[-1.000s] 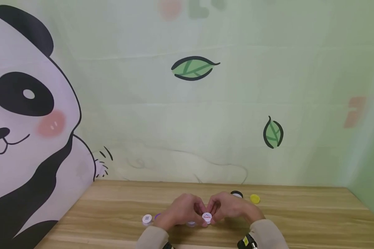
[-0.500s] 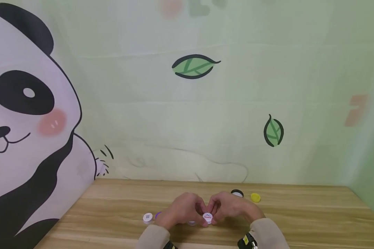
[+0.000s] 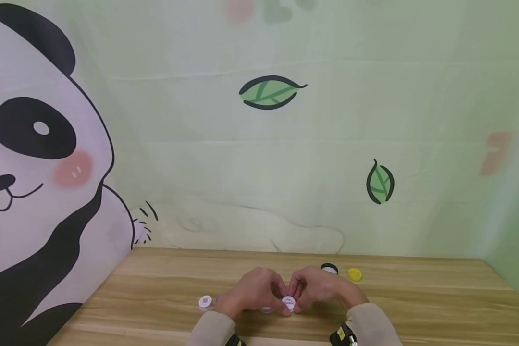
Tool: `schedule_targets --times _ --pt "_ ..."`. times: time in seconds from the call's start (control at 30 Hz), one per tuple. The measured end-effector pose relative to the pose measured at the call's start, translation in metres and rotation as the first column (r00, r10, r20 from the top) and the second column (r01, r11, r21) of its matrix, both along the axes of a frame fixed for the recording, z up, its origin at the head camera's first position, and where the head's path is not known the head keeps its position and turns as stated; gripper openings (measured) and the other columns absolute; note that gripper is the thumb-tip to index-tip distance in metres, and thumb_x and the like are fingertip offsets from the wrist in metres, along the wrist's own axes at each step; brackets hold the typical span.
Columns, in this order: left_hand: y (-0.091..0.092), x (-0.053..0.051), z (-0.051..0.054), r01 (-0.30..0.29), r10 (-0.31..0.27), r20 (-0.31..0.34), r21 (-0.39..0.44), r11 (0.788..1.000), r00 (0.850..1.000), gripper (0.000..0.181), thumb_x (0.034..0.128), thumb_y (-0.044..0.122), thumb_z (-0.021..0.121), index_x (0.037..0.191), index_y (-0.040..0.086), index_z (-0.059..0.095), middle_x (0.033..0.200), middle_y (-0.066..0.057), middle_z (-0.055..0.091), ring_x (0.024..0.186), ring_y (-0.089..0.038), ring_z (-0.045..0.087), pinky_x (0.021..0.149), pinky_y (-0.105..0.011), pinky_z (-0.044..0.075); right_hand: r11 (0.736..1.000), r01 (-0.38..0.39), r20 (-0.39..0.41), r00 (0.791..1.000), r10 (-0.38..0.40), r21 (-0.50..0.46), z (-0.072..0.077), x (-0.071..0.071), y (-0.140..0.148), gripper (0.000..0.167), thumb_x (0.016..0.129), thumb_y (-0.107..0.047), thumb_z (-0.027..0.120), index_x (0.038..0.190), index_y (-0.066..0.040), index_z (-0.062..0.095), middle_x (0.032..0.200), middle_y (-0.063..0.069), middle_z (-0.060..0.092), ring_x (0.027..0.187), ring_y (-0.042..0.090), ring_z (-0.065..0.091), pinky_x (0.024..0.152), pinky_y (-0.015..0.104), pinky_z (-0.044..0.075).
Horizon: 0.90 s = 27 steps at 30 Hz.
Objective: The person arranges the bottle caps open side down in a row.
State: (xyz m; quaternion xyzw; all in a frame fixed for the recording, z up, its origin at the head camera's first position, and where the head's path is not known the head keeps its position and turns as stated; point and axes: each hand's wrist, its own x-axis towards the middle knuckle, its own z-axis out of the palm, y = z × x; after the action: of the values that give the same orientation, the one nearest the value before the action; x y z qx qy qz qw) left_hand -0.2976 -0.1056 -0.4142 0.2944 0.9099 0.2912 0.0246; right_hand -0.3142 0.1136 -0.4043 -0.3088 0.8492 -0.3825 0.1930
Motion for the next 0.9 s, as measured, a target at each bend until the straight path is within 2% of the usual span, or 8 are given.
schedule_targets --times 0.17,0.33,0.43,0.53,0.6,0.7,0.83,0.9 --pt "-0.001 -0.001 0.000 0.000 -0.001 0.026 0.037 0.999 1.000 0.025 0.0765 0.031 0.097 0.089 0.017 0.080 0.085 0.014 0.074 0.082 -0.001 0.063 0.080 -0.023 0.051 1.000 0.012 0.015 1.000 -0.012 0.015 0.002 -0.001 0.002 0.024 0.083 0.003 0.085 0.099 -0.007 0.071 0.092 0.003 0.071 0.087 0.019 0.064 0.081 0.033 0.052" --pt "0.000 -0.003 0.000 -0.009 0.006 0.049 0.072 0.997 0.999 0.025 0.0829 0.035 0.092 0.093 0.016 0.080 0.087 0.014 0.075 0.082 0.000 0.064 0.079 -0.025 0.052 0.999 0.041 0.018 0.999 -0.041 -0.004 0.004 -0.003 0.010 0.023 0.084 0.000 0.083 0.103 -0.007 0.072 0.093 0.002 0.071 0.085 0.019 0.063 0.076 0.033 0.052" --pt "0.003 -0.007 -0.002 -0.024 0.020 0.034 0.117 0.993 0.999 0.024 0.0853 0.032 0.090 0.097 0.014 0.079 0.087 0.012 0.074 0.082 -0.002 0.065 0.079 -0.026 0.053 0.995 0.080 0.008 0.997 -0.080 -0.061 0.005 -0.004 0.016 0.020 0.087 -0.001 0.080 0.105 -0.004 0.071 0.093 0.003 0.071 0.083 0.019 0.063 0.073 0.034 0.052" --pt "0.009 -0.011 -0.004 -0.040 0.042 -0.008 0.154 0.987 0.999 0.024 0.0864 0.025 0.089 0.100 0.009 0.078 0.087 0.009 0.075 0.080 -0.004 0.066 0.078 -0.027 0.054 0.982 0.126 -0.066 0.989 -0.136 -0.139 0.006 -0.007 0.022 0.017 0.091 -0.003 0.078 0.107 0.000 0.070 0.094 0.003 0.071 0.086 0.019 0.064 0.075 0.034 0.054" --pt "0.014 -0.014 -0.005 -0.059 0.067 -0.040 0.166 0.984 0.997 0.026 0.0866 0.022 0.088 0.103 0.006 0.077 0.089 0.005 0.075 0.080 -0.006 0.067 0.077 -0.029 0.054 0.969 0.166 -0.135 0.972 -0.192 -0.182 0.007 -0.010 0.026 0.015 0.093 -0.003 0.078 0.106 0.001 0.071 0.094 0.003 0.070 0.089 0.018 0.064 0.079 0.034 0.054" --pt "0.023 -0.017 -0.006 -0.103 0.117 -0.077 0.164 0.981 0.990 0.028 0.0865 0.021 0.087 0.107 0.005 0.077 0.094 -0.001 0.077 0.082 -0.010 0.070 0.077 -0.031 0.055 0.949 0.252 -0.244 0.924 -0.294 -0.189 0.008 -0.015 0.030 0.011 0.094 -0.002 0.078 0.104 -0.001 0.072 0.093 0.001 0.070 0.089 0.017 0.065 0.081 0.035 0.056" --pt "0.037 -0.023 -0.006 -0.154 0.173 -0.114 0.161 0.975 0.978 0.030 0.0853 0.018 0.088 0.110 0.005 0.077 0.099 -0.006 0.078 0.086 -0.017 0.074 0.078 -0.034 0.057 0.912 0.386 -0.323 0.853 -0.410 -0.139 0.009 -0.018 0.032 0.012 0.094 0.000 0.078 0.104 -0.003 0.072 0.095 0.001 0.069 0.094 0.020 0.066 0.088 0.042 0.058" --pt "0.045 -0.027 -0.007 -0.165 0.185 -0.126 0.154 0.974 0.975 0.032 0.0847 0.017 0.088 0.112 0.005 0.077 0.101 -0.006 0.078 0.087 -0.019 0.074 0.078 -0.034 0.057 0.898 0.424 -0.338 0.833 -0.438 -0.118 0.008 -0.020 0.032 0.013 0.093 0.002 0.078 0.104 -0.003 0.072 0.098 0.002 0.069 0.099 0.025 0.067 0.092 0.047 0.058"
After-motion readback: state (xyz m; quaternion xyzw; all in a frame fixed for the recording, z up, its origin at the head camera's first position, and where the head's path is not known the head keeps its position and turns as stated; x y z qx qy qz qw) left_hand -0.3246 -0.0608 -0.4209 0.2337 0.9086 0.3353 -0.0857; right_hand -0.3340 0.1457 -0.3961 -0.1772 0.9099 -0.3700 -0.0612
